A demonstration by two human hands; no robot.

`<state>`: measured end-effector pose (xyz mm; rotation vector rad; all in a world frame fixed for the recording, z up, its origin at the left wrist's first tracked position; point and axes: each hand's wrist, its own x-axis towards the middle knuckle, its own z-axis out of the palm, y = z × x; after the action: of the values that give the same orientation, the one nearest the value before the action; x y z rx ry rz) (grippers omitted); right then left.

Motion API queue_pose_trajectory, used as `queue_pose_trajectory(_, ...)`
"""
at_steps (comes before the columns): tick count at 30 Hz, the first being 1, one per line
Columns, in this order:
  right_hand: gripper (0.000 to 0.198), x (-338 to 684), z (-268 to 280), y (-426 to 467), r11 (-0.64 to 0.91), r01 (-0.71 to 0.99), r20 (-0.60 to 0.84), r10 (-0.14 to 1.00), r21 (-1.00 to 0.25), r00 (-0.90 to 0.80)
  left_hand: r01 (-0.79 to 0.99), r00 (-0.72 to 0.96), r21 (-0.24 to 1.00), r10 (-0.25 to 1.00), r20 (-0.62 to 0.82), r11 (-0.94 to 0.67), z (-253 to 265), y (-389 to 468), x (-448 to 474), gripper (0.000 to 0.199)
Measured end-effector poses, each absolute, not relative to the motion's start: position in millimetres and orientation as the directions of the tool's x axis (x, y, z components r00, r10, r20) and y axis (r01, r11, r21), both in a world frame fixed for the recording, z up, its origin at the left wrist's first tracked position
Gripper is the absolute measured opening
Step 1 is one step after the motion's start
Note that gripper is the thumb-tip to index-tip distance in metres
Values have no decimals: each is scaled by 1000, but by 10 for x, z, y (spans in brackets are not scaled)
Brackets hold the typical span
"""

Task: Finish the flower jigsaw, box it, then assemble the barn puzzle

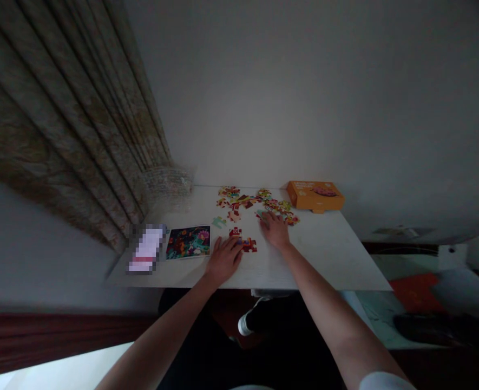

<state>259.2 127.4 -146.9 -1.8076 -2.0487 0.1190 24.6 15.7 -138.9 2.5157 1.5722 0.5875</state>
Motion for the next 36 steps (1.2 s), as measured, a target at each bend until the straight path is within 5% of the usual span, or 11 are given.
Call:
queue_pose_trajectory(12,29,2524,-1399,1216,111,925,276,961,-363,-7,877,282,344,940,193,-335,-1103,1106,23,25)
queue_pose_trajectory(19,28,2506,-1381,1239,65,952,270,963,-300,19,952,-12,305,1000,28,3,-975,1815,337,32)
queue_pose_trajectory(25,30,2508,-1390,1254,50,946,227,974,-319,25,959,-157,244,987,23,147,-1047,2023,612,48)
queue_pose_trajectory(36,29,2507,-1407,1258,67,947,246,969,-315,13,929,-69,367,997,28,53,-1075,2168,382,47)
